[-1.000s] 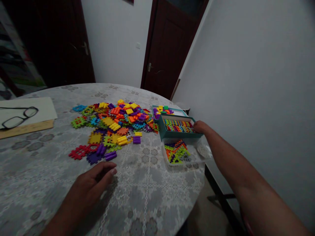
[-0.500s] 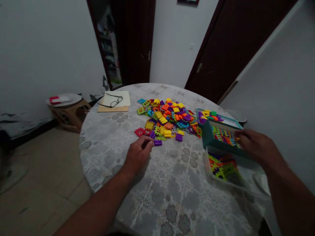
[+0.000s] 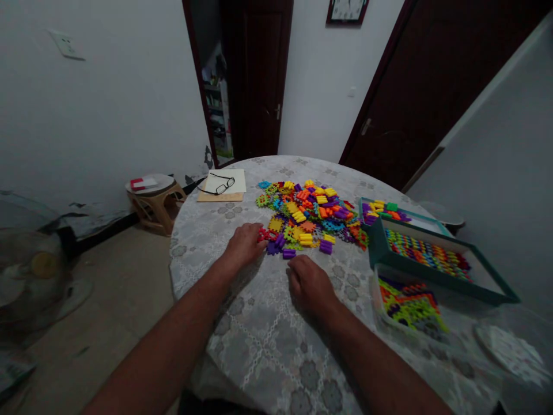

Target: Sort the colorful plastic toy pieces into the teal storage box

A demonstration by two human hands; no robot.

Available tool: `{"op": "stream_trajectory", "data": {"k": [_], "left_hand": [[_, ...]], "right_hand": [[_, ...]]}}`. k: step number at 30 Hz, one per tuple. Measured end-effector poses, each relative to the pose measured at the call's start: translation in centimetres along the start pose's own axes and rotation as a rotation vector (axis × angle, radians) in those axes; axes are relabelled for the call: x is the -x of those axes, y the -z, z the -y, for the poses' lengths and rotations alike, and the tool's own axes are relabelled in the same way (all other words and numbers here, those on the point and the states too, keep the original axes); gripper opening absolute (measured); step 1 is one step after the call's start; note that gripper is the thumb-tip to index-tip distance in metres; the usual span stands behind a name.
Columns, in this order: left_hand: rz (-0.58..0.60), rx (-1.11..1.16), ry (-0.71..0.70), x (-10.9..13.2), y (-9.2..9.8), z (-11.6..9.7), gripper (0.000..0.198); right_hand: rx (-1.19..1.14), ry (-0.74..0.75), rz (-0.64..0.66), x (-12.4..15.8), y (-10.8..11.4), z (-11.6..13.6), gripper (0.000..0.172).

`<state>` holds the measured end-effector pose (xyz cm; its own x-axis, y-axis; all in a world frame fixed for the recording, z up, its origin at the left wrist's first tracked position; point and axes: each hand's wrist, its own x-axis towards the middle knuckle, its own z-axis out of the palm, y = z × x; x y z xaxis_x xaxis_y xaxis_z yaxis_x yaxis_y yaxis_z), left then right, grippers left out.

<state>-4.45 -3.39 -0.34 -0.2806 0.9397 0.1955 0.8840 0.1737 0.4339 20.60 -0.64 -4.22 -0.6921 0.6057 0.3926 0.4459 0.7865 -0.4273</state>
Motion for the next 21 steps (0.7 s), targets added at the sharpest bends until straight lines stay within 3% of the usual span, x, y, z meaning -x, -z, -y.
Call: {"op": "stream_trajectory", "data": {"k": [3, 6, 13, 17, 21], "left_hand": [[0.153, -0.115, -0.03, -1.7, -0.4, -0.3, 0.067], [0.215, -0.129, -0.139, -2.1, -1.1, -0.3, 0.061], [0.113, -0.011, -0.271, -0.4, -2.6, 0.0, 0.042], [0.134, 0.039, -0.336, -0.3, -3.2, -0.7, 0.03], [0.117, 0.148, -0.36, -0.4, -3.9, -0.5, 0.041]], "right_hand": [[-0.058, 0.053, -0.055, 0.5, -0.9, -0.9, 0.022], [-0.135, 0.067, -0.088, 0.9, -0.8, -1.4, 0.022], [-0.151, 0.039, -0.152, 0.6, -0.8, -1.5, 0.028], [0.006, -0.019, -0.08, 0.3, -0.8, -1.1, 0.036], [0.136, -0.133, -0.027, 0.2, 0.1, -0.3, 0.038]]}}
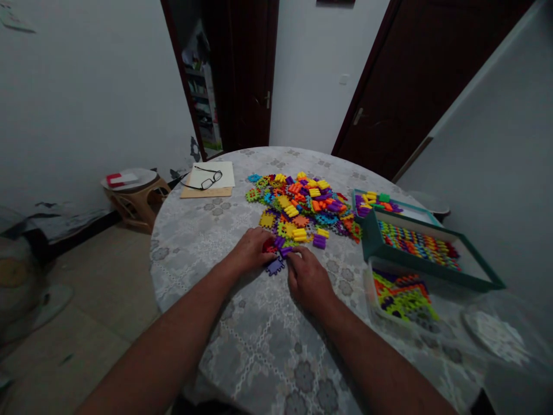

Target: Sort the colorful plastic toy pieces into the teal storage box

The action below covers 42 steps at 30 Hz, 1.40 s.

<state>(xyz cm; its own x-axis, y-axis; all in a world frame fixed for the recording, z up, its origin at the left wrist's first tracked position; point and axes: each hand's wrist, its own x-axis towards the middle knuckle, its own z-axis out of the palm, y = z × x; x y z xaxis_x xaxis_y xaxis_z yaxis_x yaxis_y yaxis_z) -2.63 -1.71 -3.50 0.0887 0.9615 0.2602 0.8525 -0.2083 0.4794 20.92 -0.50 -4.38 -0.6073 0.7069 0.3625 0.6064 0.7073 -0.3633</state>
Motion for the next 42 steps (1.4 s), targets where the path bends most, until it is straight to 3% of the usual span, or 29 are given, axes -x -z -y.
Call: {"op": "stream_trajectory", "data": {"k": [6, 12, 17, 22, 34, 38, 42], "left_hand": [[-0.018, 0.134, 0.038, 0.6, -0.1, -0.3, 0.057], [-0.008, 0.3, 0.11, 0.4, 0.8, -0.6, 0.05], [0.046, 0.431, 0.154, 0.4, 1.4, -0.1, 0.039], [0.135, 0.526, 0.137, 0.5, 1.9, -1.1, 0.043], [0.221, 0.797, 0.151, 0.6, 1.3, -1.9, 0.046], [0.207, 0.835, 0.135, 0.7, 0.7, -1.9, 0.051], [0.235, 0.954, 0.089, 0.7, 0.9, -2.2, 0.056]], "right_hand": [[-0.039, 0.142, 0.151, 0.4, 1.4, 1.0, 0.039], [-0.011, 0.2, 0.194, 0.6, 1.4, 1.0, 0.012], [-0.113, 0.201, 0.114, 0.7, 1.1, 0.2, 0.014], [-0.304, 0.185, -0.01, 0.6, 0.8, -0.5, 0.02], [-0.465, -0.025, -0.055, 0.0, 1.0, -1.5, 0.02], [-0.505, -0.012, -0.084, 0.1, 1.2, -1.8, 0.027], [-0.505, 0.007, -0.13, 0.2, 1.6, -1.7, 0.024]]}}
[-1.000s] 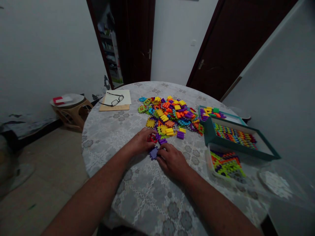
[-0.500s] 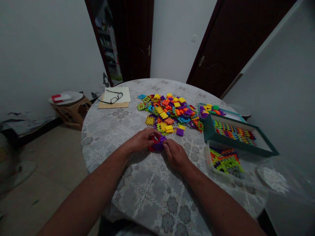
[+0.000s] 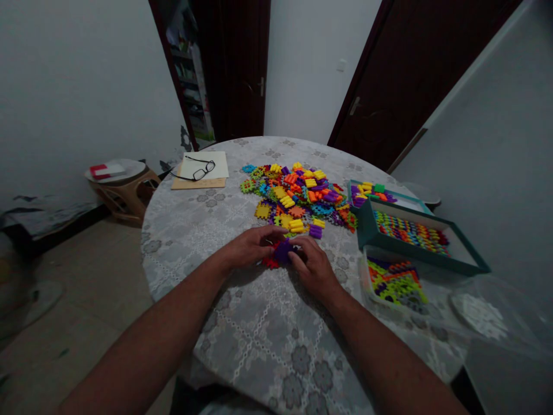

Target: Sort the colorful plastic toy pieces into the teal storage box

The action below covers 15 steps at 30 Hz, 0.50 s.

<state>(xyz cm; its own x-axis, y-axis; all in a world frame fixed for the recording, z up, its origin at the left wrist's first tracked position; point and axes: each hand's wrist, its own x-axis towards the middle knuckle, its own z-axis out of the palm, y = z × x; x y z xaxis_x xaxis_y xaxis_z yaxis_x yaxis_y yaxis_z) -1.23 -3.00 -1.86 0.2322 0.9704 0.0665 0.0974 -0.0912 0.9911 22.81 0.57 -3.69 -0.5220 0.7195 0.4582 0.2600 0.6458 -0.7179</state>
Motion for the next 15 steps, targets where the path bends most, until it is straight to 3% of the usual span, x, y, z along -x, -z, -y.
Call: {"op": "stream_trajectory", "data": {"k": [5, 8, 11, 15], "left_hand": [[0.039, 0.032, 0.076, 0.1, -0.4, -1.4, 0.054], [0.018, 0.075, 0.029, 0.0, -0.3, -1.2, 0.049], [-0.041, 0.101, 0.01, -0.2, -0.1, -0.5, 0.045], [-0.167, 0.05, 0.006, -0.5, -0.2, 0.1, 0.046]], "right_hand": [[-0.052, -0.132, 0.061, 0.1, 0.0, 0.4, 0.021], [-0.135, -0.192, 0.06, 0.2, -0.1, 0.3, 0.031], [-0.153, -0.147, 0.061, 0.2, -0.1, 0.1, 0.035], [-0.102, -0.059, 0.131, 0.3, 0.0, 0.6, 0.022]]}}
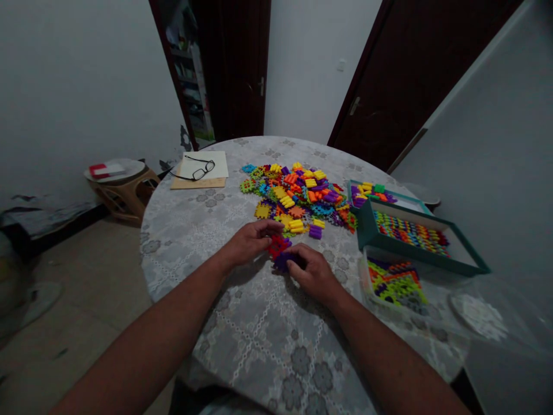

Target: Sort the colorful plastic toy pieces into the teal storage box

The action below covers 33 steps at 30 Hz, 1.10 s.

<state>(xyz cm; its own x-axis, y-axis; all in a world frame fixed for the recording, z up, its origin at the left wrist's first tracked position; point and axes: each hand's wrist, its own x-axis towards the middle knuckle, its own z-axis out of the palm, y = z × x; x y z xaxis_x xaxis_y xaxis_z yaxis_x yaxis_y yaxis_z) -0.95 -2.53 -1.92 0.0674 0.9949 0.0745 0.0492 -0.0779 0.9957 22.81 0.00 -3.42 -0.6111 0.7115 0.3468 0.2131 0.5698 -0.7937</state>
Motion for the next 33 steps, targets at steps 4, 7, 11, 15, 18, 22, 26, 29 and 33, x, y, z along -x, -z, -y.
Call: {"op": "stream_trajectory", "data": {"k": [4, 7, 11, 15, 18, 22, 26, 29, 33], "left_hand": [[0.021, -0.012, 0.012, 0.0, -1.0, 0.1, 0.041], [0.097, 0.038, 0.012, 0.1, -1.6, 0.3, 0.039], [0.165, 0.104, 0.051, 0.4, -1.7, 0.2, 0.045], [0.34, 0.024, 0.032, 0.6, -0.4, -0.7, 0.049], [0.394, -0.125, -0.013, 0.9, 1.1, -1.6, 0.058], [0.322, -0.332, -0.01, 1.0, 2.5, -2.0, 0.054], [0.382, -0.256, 0.068, 0.8, 1.8, -1.1, 0.036], [0.404, -0.182, 0.102, 0.7, 1.0, -0.4, 0.032], [0.337, -0.09, 0.086, 0.5, 1.0, -0.3, 0.031]], "right_hand": [[0.089, 0.069, -0.003, 0.1, -0.2, 0.7, 0.021], [0.168, 0.109, -0.046, 0.2, -0.3, 1.0, 0.02], [0.21, 0.086, -0.115, 0.3, -0.8, 1.1, 0.02], [0.185, 0.03, -0.076, 0.5, -1.3, 0.7, 0.026], [0.174, 0.011, -0.062, 0.6, -1.3, 0.4, 0.038], [0.213, 0.133, -0.024, 0.5, -0.9, 0.4, 0.037], [0.251, 0.167, 0.018, 0.3, -0.6, 0.5, 0.032], [0.265, 0.143, 0.038, 0.2, -0.6, 0.4, 0.029], [0.269, 0.122, 0.016, 0.3, -0.5, 0.2, 0.033]]}}
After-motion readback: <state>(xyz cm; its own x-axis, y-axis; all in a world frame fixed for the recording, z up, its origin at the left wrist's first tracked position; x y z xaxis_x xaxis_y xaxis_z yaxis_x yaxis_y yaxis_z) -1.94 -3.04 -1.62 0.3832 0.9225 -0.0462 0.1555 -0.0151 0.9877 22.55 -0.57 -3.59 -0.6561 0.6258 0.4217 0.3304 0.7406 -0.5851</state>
